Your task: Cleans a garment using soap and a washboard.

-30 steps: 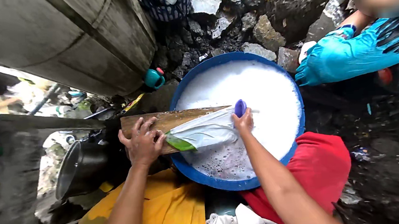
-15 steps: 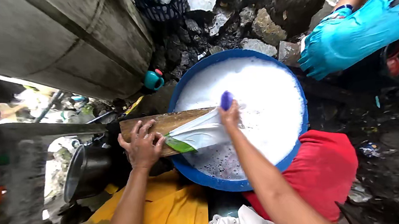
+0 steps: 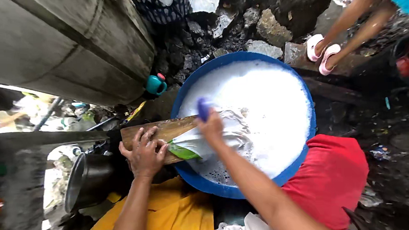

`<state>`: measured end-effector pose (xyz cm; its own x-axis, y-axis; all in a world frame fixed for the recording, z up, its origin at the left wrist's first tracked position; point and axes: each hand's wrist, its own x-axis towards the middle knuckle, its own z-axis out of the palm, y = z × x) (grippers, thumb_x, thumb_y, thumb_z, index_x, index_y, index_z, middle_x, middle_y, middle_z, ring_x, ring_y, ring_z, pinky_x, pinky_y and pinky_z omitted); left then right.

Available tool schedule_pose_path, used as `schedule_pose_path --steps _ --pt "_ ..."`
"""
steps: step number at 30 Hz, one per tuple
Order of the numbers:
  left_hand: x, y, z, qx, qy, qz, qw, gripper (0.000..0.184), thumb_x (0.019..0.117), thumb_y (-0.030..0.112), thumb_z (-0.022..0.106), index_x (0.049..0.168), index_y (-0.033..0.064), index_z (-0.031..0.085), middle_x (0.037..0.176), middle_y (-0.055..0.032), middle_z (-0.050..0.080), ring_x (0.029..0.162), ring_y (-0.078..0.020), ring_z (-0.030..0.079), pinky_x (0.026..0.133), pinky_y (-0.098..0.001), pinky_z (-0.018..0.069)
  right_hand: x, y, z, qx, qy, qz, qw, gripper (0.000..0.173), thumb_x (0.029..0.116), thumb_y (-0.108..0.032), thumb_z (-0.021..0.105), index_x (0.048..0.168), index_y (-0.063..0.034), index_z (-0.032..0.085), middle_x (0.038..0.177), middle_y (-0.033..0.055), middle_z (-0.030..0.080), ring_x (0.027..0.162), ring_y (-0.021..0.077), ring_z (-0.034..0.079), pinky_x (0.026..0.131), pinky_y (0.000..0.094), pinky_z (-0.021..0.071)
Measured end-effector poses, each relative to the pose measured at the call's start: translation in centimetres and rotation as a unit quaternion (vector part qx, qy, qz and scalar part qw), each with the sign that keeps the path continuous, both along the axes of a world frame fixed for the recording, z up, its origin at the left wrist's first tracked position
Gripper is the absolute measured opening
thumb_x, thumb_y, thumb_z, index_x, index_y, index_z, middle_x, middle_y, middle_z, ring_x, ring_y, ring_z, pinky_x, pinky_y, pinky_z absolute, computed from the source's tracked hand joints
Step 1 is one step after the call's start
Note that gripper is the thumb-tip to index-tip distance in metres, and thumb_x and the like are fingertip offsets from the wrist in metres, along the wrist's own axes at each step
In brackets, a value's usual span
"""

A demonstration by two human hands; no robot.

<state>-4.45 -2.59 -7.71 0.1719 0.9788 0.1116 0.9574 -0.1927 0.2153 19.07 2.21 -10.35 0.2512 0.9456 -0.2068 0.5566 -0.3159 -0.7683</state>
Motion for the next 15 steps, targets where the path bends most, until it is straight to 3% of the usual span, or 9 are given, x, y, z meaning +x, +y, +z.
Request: schedule_pose_path --steps 2,4,7,10,12,15 --pt "-0.2 -0.3 0.1 -0.001 0.004 0.000 1.000 0.028 0.0890 0.025 0.067 0.096 0.0001 0.075 0.145 -0.0145 0.059 0.148 -0.0444 0.036 0.110 -0.0812 0.0103 -7.0 -3.7 2.9 0.033 0.031 0.155 0.987 0.058 0.0889 -0.032 0.080 0.134 -0.0003 0.061 0.126 0.0228 0.067 0.117 0.0378 0.066 0.096 0.0550 0.0557" --pt "-0.3 -0.4 0.2 0.001 -0.002 -0.009 1.000 0.029 0.0896 0.026 0.066 0.094 -0.0009 0.074 0.146 -0.0150 0.059 0.148 -0.0451 0.036 0.110 -0.0819 0.0102 -6.2 -4.2 2.8 0.042 0.022 0.222 0.974 0.060 0.0915 -0.034 0.077 0.138 -0.0007 0.060 0.131 0.0241 0.065 0.122 0.0393 0.063 0.100 0.0546 0.0525" --pt "-0.1 -0.2 0.0 -0.003 -0.009 -0.006 1.000 0.039 0.0948 0.040 0.061 0.093 0.0039 0.076 0.150 -0.0086 0.056 0.149 -0.0419 0.035 0.111 -0.0809 0.0094 4.5 -0.9 -1.3 0.018 -0.024 0.072 0.997 0.056 0.0912 -0.027 0.077 0.134 0.0066 0.061 0.124 0.0306 0.067 0.118 0.0448 0.065 0.102 0.0593 0.0506" --pt "0.0 -0.1 0.0 -0.002 -0.010 -0.001 1.000 0.037 0.0938 0.040 0.064 0.093 0.0054 0.077 0.150 -0.0083 0.056 0.150 -0.0424 0.034 0.111 -0.0806 0.0091 11.6 1.8 -4.0 -0.088 -0.030 -0.114 0.989 0.071 0.0930 -0.033 0.075 0.146 0.0037 0.046 0.132 0.0336 0.059 0.122 0.0497 0.060 0.100 0.0648 0.0473" --pt "0.1 -0.1 0.0 -0.004 -0.010 0.000 1.000 0.036 0.0935 0.039 0.064 0.092 0.0052 0.076 0.151 -0.0089 0.056 0.150 -0.0435 0.033 0.110 -0.0816 0.0089 7.8 1.7 -2.8 -0.068 -0.008 -0.117 0.991 0.071 0.0915 -0.030 0.076 0.147 0.0040 0.046 0.131 0.0327 0.062 0.121 0.0485 0.061 0.101 0.0637 0.0488" --pt "0.0 0.0 0.2 -0.011 -0.004 0.004 1.000 0.029 0.0915 0.031 0.067 0.097 0.0043 0.077 0.150 -0.0099 0.056 0.149 -0.0433 0.034 0.110 -0.0810 0.0093 -4.5 -3.1 2.0 0.001 0.033 0.089 0.995 0.059 0.0893 -0.030 0.079 0.135 0.0023 0.059 0.123 0.0250 0.068 0.112 0.0407 0.068 0.094 0.0580 0.0557"
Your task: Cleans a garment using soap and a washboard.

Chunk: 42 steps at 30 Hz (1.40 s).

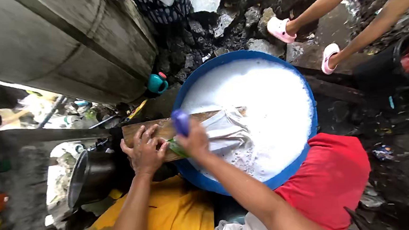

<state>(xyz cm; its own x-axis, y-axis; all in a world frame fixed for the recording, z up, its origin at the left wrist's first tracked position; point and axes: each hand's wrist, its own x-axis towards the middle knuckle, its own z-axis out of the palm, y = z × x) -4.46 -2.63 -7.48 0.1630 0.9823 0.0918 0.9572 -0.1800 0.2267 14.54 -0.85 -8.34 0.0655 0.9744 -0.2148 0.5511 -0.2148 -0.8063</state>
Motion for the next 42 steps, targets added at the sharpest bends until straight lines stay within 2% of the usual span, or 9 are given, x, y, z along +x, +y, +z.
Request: schedule_pose_path --steps 3,9,12,16,23,31,37,39,42 --pt "0.0 -0.2 0.2 -0.002 -0.002 -0.007 1.000 0.029 0.0913 0.030 0.067 0.100 0.0035 0.077 0.150 -0.0089 0.056 0.149 -0.0424 0.034 0.110 -0.0808 0.0104 -0.5 -2.1 0.3 0.033 -0.017 0.122 0.992 0.061 0.0908 -0.035 0.078 0.140 -0.0029 0.060 0.126 0.0255 0.066 0.114 0.0411 0.066 0.093 0.0563 0.0555" --pt "0.0 0.0 -0.1 0.009 -0.016 -0.004 1.000 0.037 0.0940 0.041 0.063 0.091 0.0059 0.077 0.152 -0.0062 0.055 0.150 -0.0411 0.033 0.111 -0.0797 0.0088 17.1 2.6 -6.3 -0.098 -0.078 -0.184 0.975 0.073 0.0924 -0.034 0.076 0.146 0.0049 0.046 0.133 0.0340 0.059 0.124 0.0494 0.058 0.103 0.0656 0.0460" --pt "0.1 0.1 0.0 0.018 -0.010 -0.005 1.000 0.035 0.0933 0.039 0.064 0.091 0.0059 0.077 0.150 -0.0065 0.056 0.149 -0.0409 0.035 0.111 -0.0800 0.0095 9.0 1.6 -3.5 -0.036 -0.047 -0.147 0.987 0.066 0.0922 -0.030 0.075 0.143 0.0048 0.050 0.127 0.0306 0.064 0.119 0.0456 0.064 0.100 0.0618 0.0510" --pt "0.0 -0.3 0.3 -0.004 -0.002 -0.006 1.000 0.025 0.0886 0.022 0.068 0.104 0.0044 0.077 0.150 -0.0071 0.056 0.149 -0.0419 0.034 0.110 -0.0811 0.0105 -1.9 -4.4 0.4 0.024 -0.018 0.135 0.990 0.060 0.0904 -0.037 0.078 0.139 -0.0049 0.061 0.121 0.0231 0.068 0.114 0.0382 0.066 0.094 0.0530 0.0553" --pt "0.0 0.0 0.0 0.007 -0.011 -0.002 1.000 0.033 0.0932 0.038 0.067 0.090 0.0061 0.076 0.152 -0.0054 0.055 0.150 -0.0402 0.033 0.112 -0.0797 0.0080 17.9 0.4 -6.6 -0.094 -0.075 -0.200 0.972 0.072 0.0927 -0.033 0.076 0.145 0.0057 0.046 0.134 0.0341 0.059 0.127 0.0504 0.057 0.105 0.0662 0.0446" --pt "0.1 -0.2 0.3 -0.001 -0.014 -0.010 1.000 0.027 0.0896 0.027 0.066 0.098 0.0028 0.077 0.150 -0.0081 0.056 0.150 -0.0425 0.033 0.110 -0.0818 0.0093 -0.8 -5.1 -0.2 0.002 -0.022 0.159 0.987 0.058 0.0918 -0.040 0.075 0.138 -0.0073 0.063 0.124 0.0217 0.068 0.117 0.0372 0.065 0.096 0.0531 0.0546" --pt "0.0 -0.2 -0.1 0.012 -0.015 -0.006 1.000 0.035 0.0939 0.039 0.064 0.091 0.0067 0.077 0.152 -0.0059 0.055 0.150 -0.0402 0.033 0.111 -0.0803 0.0074 16.9 -0.6 -6.3 -0.110 -0.074 -0.188 0.973 0.071 0.0928 -0.035 0.076 0.144 0.0055 0.048 0.133 0.0342 0.059 0.125 0.0499 0.058 0.103 0.0653 0.0462" --pt "0.0 0.0 -0.2 0.013 -0.012 -0.009 1.000 0.037 0.0944 0.041 0.062 0.091 0.0066 0.076 0.152 -0.0065 0.054 0.150 -0.0407 0.033 0.111 -0.0801 0.0083 15.2 0.1 -5.8 -0.083 -0.054 -0.225 0.969 0.073 0.0911 -0.030 0.078 0.146 0.0059 0.046 0.135 0.0349 0.058 0.126 0.0502 0.057 0.105 0.0659 0.0447" --pt "0.0 0.2 0.1 0.005 -0.014 -0.006 1.000 0.032 0.0937 0.035 0.065 0.094 0.0052 0.076 0.151 -0.0073 0.055 0.150 -0.0415 0.033 0.111 -0.0801 0.0084 3.5 -2.2 -1.3 -0.034 -0.012 -0.050 0.998 0.059 0.0916 -0.031 0.076 0.137 0.0028 0.058 0.127 0.0276 0.065 0.118 0.0415 0.064 0.100 0.0577 0.0529"
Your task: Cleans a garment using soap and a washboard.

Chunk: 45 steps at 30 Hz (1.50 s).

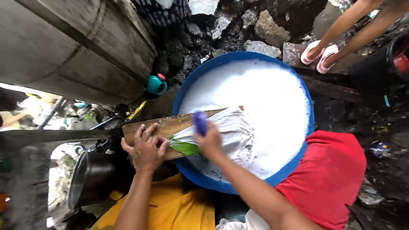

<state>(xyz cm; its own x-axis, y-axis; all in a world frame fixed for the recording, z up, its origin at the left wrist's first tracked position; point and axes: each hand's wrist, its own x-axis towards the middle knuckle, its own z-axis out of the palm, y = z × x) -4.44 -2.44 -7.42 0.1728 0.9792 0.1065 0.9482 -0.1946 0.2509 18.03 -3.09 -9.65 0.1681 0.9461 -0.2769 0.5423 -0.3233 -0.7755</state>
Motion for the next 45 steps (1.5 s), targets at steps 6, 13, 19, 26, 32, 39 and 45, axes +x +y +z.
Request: schedule_pose_path --steps 6,13,19,26,32,39,45 --pt "-0.2 -0.1 -0.2 0.002 -0.002 -0.004 1.000 0.032 0.0935 0.036 0.064 0.091 0.0070 0.077 0.152 -0.0061 0.054 0.150 -0.0414 0.033 0.111 -0.0801 0.0079 4.1 0.2 -1.6 0.037 -0.020 0.059 0.997 0.055 0.0897 -0.030 0.079 0.131 0.0028 0.064 0.122 0.0282 0.068 0.114 0.0430 0.067 0.097 0.0603 0.0537" --pt "0.0 0.2 0.1 -0.001 -0.003 -0.003 1.000 0.031 0.0933 0.035 0.065 0.092 0.0061 0.077 0.151 -0.0064 0.055 0.150 -0.0415 0.032 0.111 -0.0803 0.0083 4.2 2.8 -2.1 -0.010 -0.016 -0.100 0.995 0.066 0.0901 -0.030 0.077 0.142 0.0028 0.053 0.129 0.0294 0.064 0.120 0.0445 0.063 0.100 0.0617 0.0511" --pt "-0.3 0.2 -0.2 0.007 0.004 -0.010 1.000 0.039 0.0954 0.041 0.059 0.096 0.0067 0.077 0.152 -0.0068 0.055 0.150 -0.0429 0.033 0.111 -0.0808 0.0084 0.0 1.2 0.2 0.050 -0.017 0.119 0.991 0.059 0.0907 -0.033 0.078 0.137 -0.0006 0.062 0.125 0.0272 0.066 0.117 0.0423 0.065 0.096 0.0582 0.0542" --pt "0.0 0.1 -0.3 0.009 0.003 -0.006 1.000 0.042 0.0952 0.044 0.059 0.091 0.0060 0.076 0.151 -0.0069 0.055 0.150 -0.0424 0.033 0.111 -0.0798 0.0082 8.1 4.5 -3.6 -0.024 -0.044 -0.134 0.990 0.067 0.0907 -0.029 0.077 0.142 0.0048 0.051 0.127 0.0314 0.064 0.119 0.0474 0.064 0.100 0.0643 0.0498" --pt "-0.2 0.0 0.1 0.001 0.005 -0.010 1.000 0.031 0.0927 0.031 0.065 0.096 0.0029 0.076 0.150 -0.0104 0.056 0.149 -0.0432 0.034 0.111 -0.0806 0.0088 -3.3 1.7 1.9 0.061 0.000 0.172 0.983 0.056 0.0906 -0.034 0.078 0.134 -0.0016 0.063 0.128 0.0252 0.066 0.117 0.0413 0.065 0.095 0.0572 0.0545" --pt "-0.2 0.0 -0.4 0.012 0.003 -0.005 1.000 0.039 0.0948 0.042 0.060 0.089 0.0060 0.075 0.151 -0.0061 0.055 0.150 -0.0415 0.034 0.111 -0.0798 0.0086 11.0 7.5 -4.2 -0.052 -0.050 -0.148 0.986 0.074 0.0919 -0.034 0.076 0.148 0.0027 0.044 0.130 0.0348 0.061 0.119 0.0516 0.061 0.099 0.0669 0.0482" --pt "-0.3 -0.1 -0.1 -0.004 0.007 -0.004 1.000 0.030 0.0890 0.024 0.067 0.110 0.0044 0.076 0.151 -0.0098 0.055 0.149 -0.0421 0.035 0.111 -0.0805 0.0099 -5.4 0.4 2.3 0.061 0.003 0.187 0.980 0.058 0.0901 -0.038 0.078 0.133 -0.0019 0.063 0.119 0.0244 0.067 0.109 0.0396 0.067 0.089 0.0548 0.0566"
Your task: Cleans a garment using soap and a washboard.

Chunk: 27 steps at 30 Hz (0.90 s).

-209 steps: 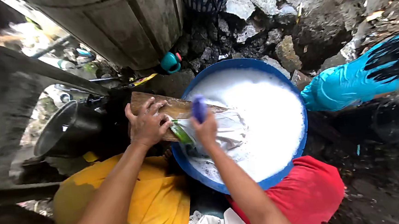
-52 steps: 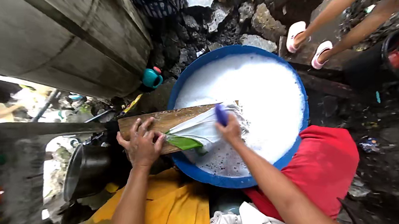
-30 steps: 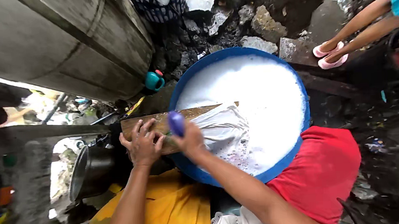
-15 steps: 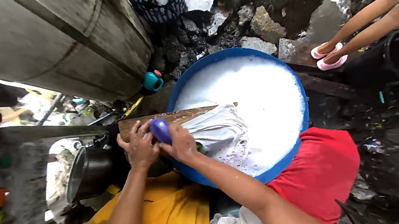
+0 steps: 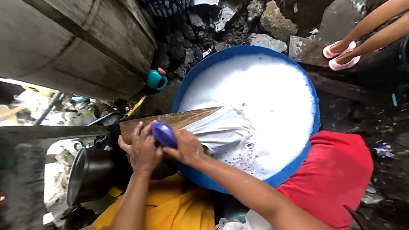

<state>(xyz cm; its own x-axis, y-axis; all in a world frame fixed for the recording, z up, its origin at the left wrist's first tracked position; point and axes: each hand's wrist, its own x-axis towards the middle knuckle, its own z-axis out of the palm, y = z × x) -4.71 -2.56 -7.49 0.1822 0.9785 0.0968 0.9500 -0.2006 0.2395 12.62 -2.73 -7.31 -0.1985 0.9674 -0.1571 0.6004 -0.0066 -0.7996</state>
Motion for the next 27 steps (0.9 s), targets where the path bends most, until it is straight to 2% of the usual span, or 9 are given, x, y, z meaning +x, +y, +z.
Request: schedule_pose_path --steps 2,6,9,12,14,19,21,24,27 --pt "0.0 0.2 -0.1 0.001 -0.003 -0.002 1.000 0.033 0.0933 0.036 0.065 0.096 0.0049 0.077 0.152 -0.0072 0.055 0.150 -0.0417 0.034 0.111 -0.0800 0.0091 5.2 1.5 -1.6 -0.020 -0.008 -0.060 0.998 0.058 0.0912 -0.032 0.078 0.135 0.0018 0.062 0.124 0.0283 0.067 0.116 0.0434 0.066 0.096 0.0597 0.0538" --pt "0.1 0.1 -0.1 0.010 -0.005 0.005 1.000 0.036 0.0939 0.040 0.063 0.091 0.0067 0.076 0.152 -0.0050 0.055 0.150 -0.0400 0.034 0.112 -0.0788 0.0088 18.5 4.9 -7.1 -0.116 -0.069 -0.313 0.940 0.070 0.0928 -0.036 0.076 0.142 0.0040 0.048 0.128 0.0324 0.062 0.119 0.0483 0.062 0.099 0.0649 0.0492" --pt "0.2 0.1 -0.2 0.005 -0.007 0.004 1.000 0.035 0.0942 0.039 0.063 0.091 0.0062 0.076 0.152 -0.0055 0.055 0.150 -0.0403 0.034 0.112 -0.0795 0.0085 14.2 4.9 -6.0 -0.096 -0.057 -0.322 0.940 0.067 0.0919 -0.032 0.076 0.142 0.0042 0.050 0.128 0.0315 0.064 0.119 0.0476 0.063 0.099 0.0643 0.0496" --pt "-0.1 0.2 -0.1 0.002 -0.001 0.001 1.000 0.031 0.0935 0.034 0.065 0.094 0.0054 0.077 0.151 -0.0062 0.055 0.150 -0.0413 0.034 0.111 -0.0802 0.0087 2.5 1.0 -1.5 -0.027 -0.021 -0.127 0.991 0.055 0.0900 -0.032 0.078 0.131 0.0007 0.062 0.119 0.0254 0.068 0.112 0.0406 0.067 0.094 0.0570 0.0557" --pt "0.0 0.1 -0.1 0.000 0.002 -0.001 1.000 0.028 0.0915 0.029 0.066 0.098 0.0045 0.077 0.152 -0.0062 0.055 0.150 -0.0408 0.034 0.111 -0.0807 0.0096 0.6 -0.8 -1.1 0.026 -0.025 -0.015 0.999 0.055 0.0870 -0.037 0.081 0.129 -0.0043 0.067 0.115 0.0237 0.069 0.106 0.0400 0.068 0.086 0.0544 0.0574" --pt "0.0 0.2 -0.3 0.003 -0.006 0.003 1.000 0.038 0.0947 0.041 0.062 0.091 0.0065 0.076 0.152 -0.0051 0.054 0.150 -0.0409 0.033 0.112 -0.0795 0.0077 15.8 2.2 -6.4 -0.073 -0.048 -0.251 0.964 0.064 0.0925 -0.031 0.076 0.140 0.0054 0.055 0.131 0.0314 0.063 0.123 0.0457 0.062 0.105 0.0621 0.0481" --pt "0.0 0.3 -0.2 0.005 -0.009 0.003 1.000 0.037 0.0945 0.040 0.062 0.090 0.0058 0.076 0.152 -0.0057 0.054 0.150 -0.0410 0.032 0.112 -0.0798 0.0069 19.4 3.6 -7.5 -0.123 -0.066 -0.347 0.927 0.069 0.0929 -0.035 0.076 0.143 0.0049 0.048 0.130 0.0332 0.061 0.123 0.0489 0.060 0.102 0.0649 0.0465" --pt "0.0 0.4 -0.4 0.002 -0.006 0.003 1.000 0.036 0.0939 0.039 0.064 0.091 0.0058 0.076 0.152 -0.0054 0.054 0.150 -0.0406 0.032 0.112 -0.0799 0.0070 11.8 3.2 -4.9 -0.089 -0.035 -0.308 0.947 0.065 0.0920 -0.032 0.076 0.141 0.0043 0.052 0.127 0.0312 0.064 0.118 0.0466 0.063 0.098 0.0635 0.0508" --pt "-0.2 0.3 -0.1 -0.002 -0.001 -0.001 1.000 0.027 0.0922 0.029 0.067 0.099 0.0053 0.077 0.152 -0.0053 0.054 0.150 -0.0405 0.032 0.111 -0.0809 0.0084 0.9 -1.0 -1.0 -0.005 -0.026 -0.065 0.998 0.054 0.0889 -0.035 0.079 0.129 -0.0014 0.064 0.117 0.0248 0.068 0.109 0.0403 0.067 0.090 0.0550 0.0569"
